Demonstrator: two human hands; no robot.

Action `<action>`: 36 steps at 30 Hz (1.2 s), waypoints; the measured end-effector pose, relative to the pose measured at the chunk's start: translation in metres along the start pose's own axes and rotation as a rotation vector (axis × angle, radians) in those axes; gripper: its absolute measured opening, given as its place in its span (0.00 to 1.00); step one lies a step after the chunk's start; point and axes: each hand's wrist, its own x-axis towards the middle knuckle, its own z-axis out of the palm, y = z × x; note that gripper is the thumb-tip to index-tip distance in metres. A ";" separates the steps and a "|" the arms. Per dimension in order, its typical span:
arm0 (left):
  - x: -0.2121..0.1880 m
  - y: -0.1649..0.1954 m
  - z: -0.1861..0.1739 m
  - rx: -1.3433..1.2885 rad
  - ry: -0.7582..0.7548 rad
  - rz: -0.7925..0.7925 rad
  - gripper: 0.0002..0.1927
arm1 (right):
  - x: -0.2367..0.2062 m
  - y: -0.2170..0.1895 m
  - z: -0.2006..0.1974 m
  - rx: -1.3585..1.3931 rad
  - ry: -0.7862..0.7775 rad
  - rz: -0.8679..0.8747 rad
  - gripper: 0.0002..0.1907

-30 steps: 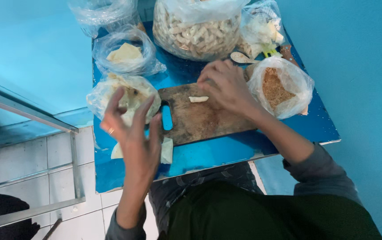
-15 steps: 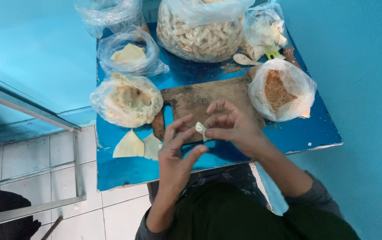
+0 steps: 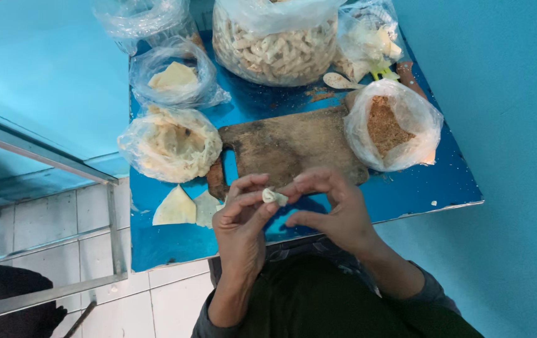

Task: The person sits at a small blue table and wraps filled pastries one at a time. They take a thin pastry wrapper, place filling from a plastic bag onto it, fold and pinch the wrapper closed by hand, and set the finished parcel on a pile beside the cutting board.

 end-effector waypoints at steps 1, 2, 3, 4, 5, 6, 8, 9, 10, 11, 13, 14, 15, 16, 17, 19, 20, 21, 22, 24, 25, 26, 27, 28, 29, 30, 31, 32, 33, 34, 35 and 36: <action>0.000 -0.002 0.000 -0.038 0.018 0.000 0.11 | -0.002 -0.001 0.004 -0.107 0.052 -0.071 0.27; -0.001 -0.003 0.000 -0.076 0.035 0.000 0.11 | -0.002 -0.002 0.005 -0.208 0.075 -0.112 0.26; -0.003 -0.004 -0.001 -0.068 0.050 0.004 0.11 | -0.002 -0.002 0.006 -0.309 0.097 -0.151 0.24; -0.004 -0.004 -0.001 -0.061 0.065 0.008 0.10 | -0.002 -0.002 0.007 -0.414 0.120 -0.190 0.22; -0.005 -0.004 -0.001 -0.057 0.080 0.015 0.10 | -0.002 -0.002 0.008 -0.356 0.125 -0.153 0.21; -0.005 -0.004 -0.001 -0.048 0.094 -0.003 0.10 | -0.001 -0.001 0.008 -0.298 0.127 -0.118 0.19; -0.006 -0.001 -0.003 -0.029 0.131 -0.035 0.11 | 0.000 0.002 0.009 -0.158 0.123 -0.054 0.18; -0.006 0.001 -0.003 -0.008 0.125 -0.039 0.12 | 0.000 0.004 0.009 -0.079 0.121 -0.023 0.18; -0.008 0.003 -0.004 0.013 0.119 -0.045 0.12 | 0.000 0.006 0.010 0.000 0.121 0.010 0.18; -0.009 0.005 -0.004 0.035 0.112 -0.051 0.13 | 0.000 0.008 0.010 0.043 0.094 0.021 0.16; -0.010 0.006 -0.004 0.035 0.086 -0.012 0.13 | -0.001 0.011 0.011 0.128 0.043 0.040 0.12; -0.010 0.006 -0.005 0.035 0.072 0.009 0.13 | -0.001 0.013 0.012 0.175 0.052 0.118 0.10; -0.011 0.006 -0.006 0.083 0.047 0.048 0.12 | -0.001 0.014 0.012 0.220 0.060 0.195 0.09; -0.012 0.005 -0.007 0.131 0.022 0.088 0.12 | 0.000 0.015 0.013 0.265 0.068 0.273 0.08; -0.012 0.003 -0.008 0.178 -0.001 0.128 0.12 | 0.000 0.016 0.014 0.324 0.063 0.295 0.07; -0.009 -0.001 -0.013 0.237 -0.017 0.198 0.12 | 0.002 0.019 0.016 0.443 0.053 0.344 0.06; -0.008 -0.003 -0.016 0.267 -0.025 0.233 0.12 | 0.003 0.020 0.017 0.507 0.023 0.340 0.06; -0.006 -0.005 -0.018 0.291 -0.031 0.238 0.12 | 0.003 0.021 0.018 0.572 -0.007 0.336 0.06; -0.005 -0.008 -0.019 0.316 -0.036 0.242 0.11 | 0.004 0.022 0.019 0.637 -0.036 0.333 0.06; -0.003 -0.011 -0.021 0.277 0.007 0.181 0.11 | 0.005 0.023 0.018 0.670 -0.042 0.384 0.07; -0.001 -0.012 -0.021 0.213 0.057 0.118 0.11 | 0.007 0.023 0.017 0.686 -0.046 0.409 0.08; 0.000 -0.011 -0.020 0.150 0.107 0.054 0.11 | 0.007 0.022 0.014 0.589 -0.081 0.416 0.09; 0.000 -0.008 -0.021 0.124 0.077 0.039 0.11 | 0.007 0.019 0.009 0.491 -0.115 0.422 0.11; 0.001 -0.003 -0.024 0.098 0.047 0.026 0.11 | 0.010 0.016 0.004 0.394 -0.150 0.427 0.13; 0.001 0.003 -0.027 0.072 0.017 0.012 0.11 | 0.012 0.013 -0.002 0.312 -0.068 0.374 0.14; -0.001 0.008 -0.028 0.086 -0.011 -0.024 0.11 | 0.016 0.009 -0.008 0.230 0.014 0.320 0.14; -0.003 0.013 -0.028 0.099 -0.040 -0.062 0.11 | 0.019 0.004 -0.014 0.148 0.098 0.268 0.15; -0.006 0.017 -0.027 0.111 -0.069 -0.104 0.12 | 0.022 -0.001 -0.019 0.180 0.069 0.231 0.17; -0.007 0.019 -0.026 0.101 -0.109 -0.146 0.12 | 0.024 -0.006 -0.025 0.211 0.042 0.196 0.18; -0.008 0.021 -0.024 0.091 -0.151 -0.186 0.12 | 0.026 -0.011 -0.029 0.241 0.016 0.158 0.20; -0.008 0.023 -0.022 0.080 -0.194 -0.227 0.13 | 0.027 -0.015 -0.031 0.242 -0.022 0.187 0.20; -0.008 0.024 -0.020 0.115 -0.214 -0.235 0.13 | 0.027 -0.019 -0.032 0.243 -0.060 0.218 0.20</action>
